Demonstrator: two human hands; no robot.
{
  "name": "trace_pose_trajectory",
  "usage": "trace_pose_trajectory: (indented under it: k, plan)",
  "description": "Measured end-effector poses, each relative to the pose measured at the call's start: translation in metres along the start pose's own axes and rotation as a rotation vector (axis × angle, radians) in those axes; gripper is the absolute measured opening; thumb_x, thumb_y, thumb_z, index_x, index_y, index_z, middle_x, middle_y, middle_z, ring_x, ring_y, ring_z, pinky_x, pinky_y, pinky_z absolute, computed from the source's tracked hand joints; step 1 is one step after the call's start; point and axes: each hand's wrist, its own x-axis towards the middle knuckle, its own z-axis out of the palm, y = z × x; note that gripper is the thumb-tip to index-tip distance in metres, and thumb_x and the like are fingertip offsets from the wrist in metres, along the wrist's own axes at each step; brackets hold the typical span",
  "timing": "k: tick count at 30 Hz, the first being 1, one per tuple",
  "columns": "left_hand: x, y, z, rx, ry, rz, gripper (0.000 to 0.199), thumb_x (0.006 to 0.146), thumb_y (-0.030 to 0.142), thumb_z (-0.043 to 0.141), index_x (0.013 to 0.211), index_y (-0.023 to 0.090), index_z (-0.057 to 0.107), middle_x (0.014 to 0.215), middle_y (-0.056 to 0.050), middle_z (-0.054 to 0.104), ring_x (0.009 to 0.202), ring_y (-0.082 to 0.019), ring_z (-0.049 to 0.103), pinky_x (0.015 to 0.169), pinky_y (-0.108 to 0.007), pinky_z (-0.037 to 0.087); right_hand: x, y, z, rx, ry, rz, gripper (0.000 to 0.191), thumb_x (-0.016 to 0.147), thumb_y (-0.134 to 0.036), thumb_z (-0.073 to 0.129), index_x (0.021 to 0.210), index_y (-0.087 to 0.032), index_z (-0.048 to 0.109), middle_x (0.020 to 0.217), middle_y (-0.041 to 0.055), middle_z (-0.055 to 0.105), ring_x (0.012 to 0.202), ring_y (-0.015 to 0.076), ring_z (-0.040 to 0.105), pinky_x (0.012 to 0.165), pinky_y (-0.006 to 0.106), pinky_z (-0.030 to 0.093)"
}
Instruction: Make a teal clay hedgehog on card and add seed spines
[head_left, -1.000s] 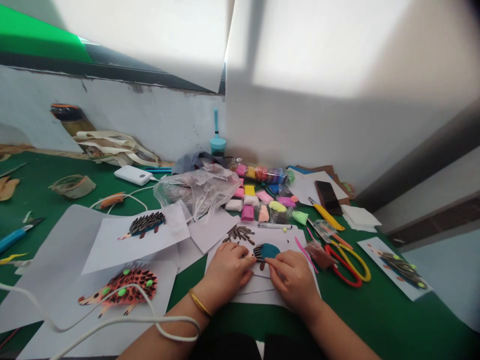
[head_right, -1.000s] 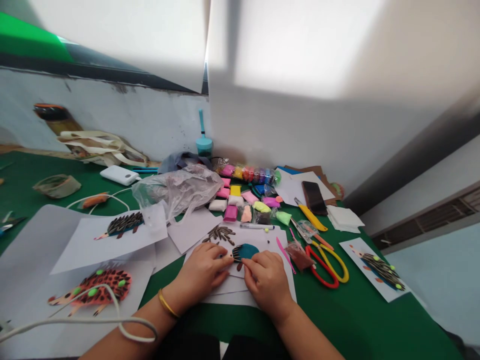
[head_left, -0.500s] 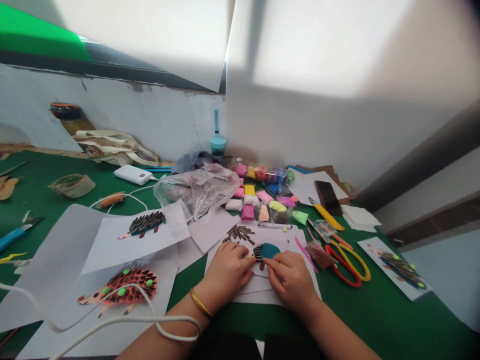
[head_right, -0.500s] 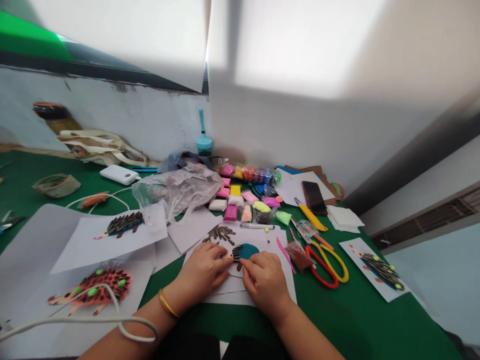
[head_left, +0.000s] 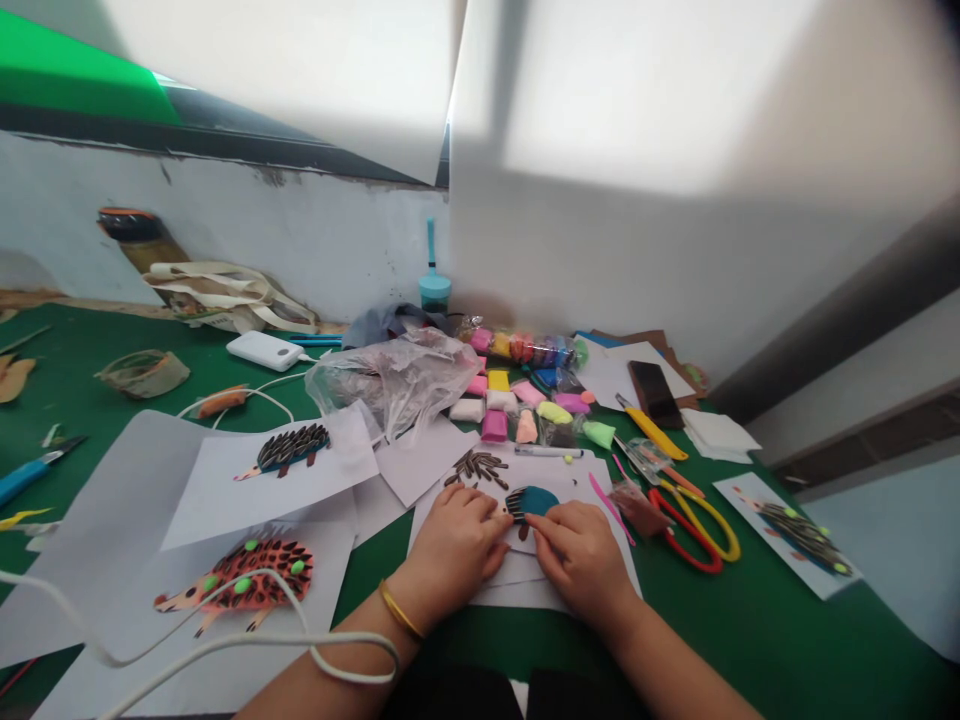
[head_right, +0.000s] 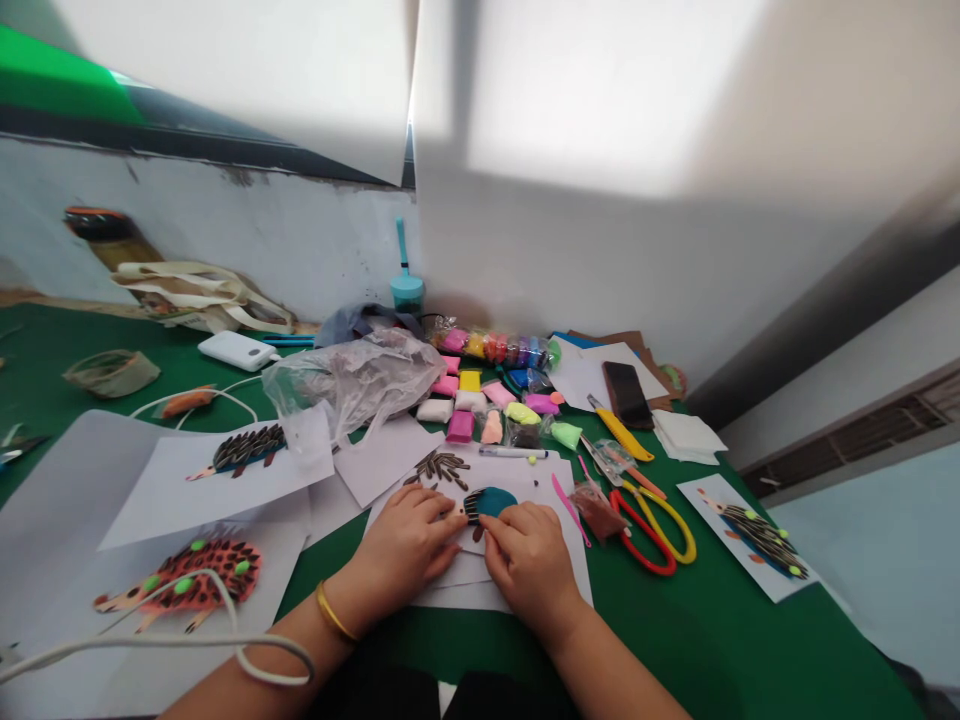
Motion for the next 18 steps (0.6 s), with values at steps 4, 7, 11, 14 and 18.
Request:
trace_pose_trajectory:
  k: [4,7,11,14,18]
  plan:
    - [-0.0001,0.003,0.0002,0.031,0.015,-0.003,0.021,0.088,0.028,0.06,0.109,0.024,0.061,0.104,-0.005,0.063,0.1,-0.025,0.055,0.099,-0.046,0.036,0.0004,-0.0004,0.0,-0.009,0.01,-0.008,0.022,0.09,-0.017,0.054,0.099,-0.021,0.074,0.079,0.0042,0.065,0.076,0.0171,0.055,0.073,0.034,0.037]
    - [0.0002,0.0042,0.002,0.04,0.026,0.006,0.022,0.088,0.027,0.06,0.11,0.023,0.061,0.104,-0.006,0.063,0.102,-0.025,0.055,0.099,-0.047,0.036,0.0007,-0.0009,0.0,-0.016,0.017,-0.012,0.022,0.09,-0.017,0.054,0.099,-0.021,0.074,0.078,0.0044,0.064,0.076,0.0171,0.056,0.073,0.034,0.038]
    - [0.0003,0.0045,0.003,0.059,-0.001,0.016,0.026,0.088,0.028,0.06,0.113,0.022,0.059,0.109,-0.007,0.063,0.105,-0.027,0.055,0.1,-0.048,0.036,0.0004,-0.001,0.0003,-0.009,0.005,-0.007,0.022,0.09,-0.016,0.054,0.098,-0.021,0.074,0.078,0.0043,0.065,0.076,0.0173,0.056,0.073,0.034,0.038]
    - [0.0002,0.0049,0.0017,0.066,-0.026,0.011,0.029,0.087,0.03,0.062,0.115,0.022,0.058,0.111,-0.007,0.063,0.107,-0.027,0.055,0.1,-0.048,0.036,0.0001,-0.001,0.0008,-0.005,0.001,-0.004,0.021,0.09,-0.017,0.054,0.098,-0.021,0.074,0.079,0.0044,0.065,0.077,0.0172,0.056,0.074,0.034,0.038]
    - [0.0,0.0053,0.0004,0.061,-0.027,0.003,0.034,0.084,0.03,0.067,0.116,0.022,0.058,0.111,-0.008,0.062,0.107,-0.028,0.055,0.1,-0.049,0.036,0.0006,-0.0011,0.0008,-0.03,0.017,-0.01,0.021,0.089,-0.017,0.055,0.097,-0.021,0.074,0.079,0.0042,0.065,0.077,0.0166,0.056,0.074,0.034,0.039]
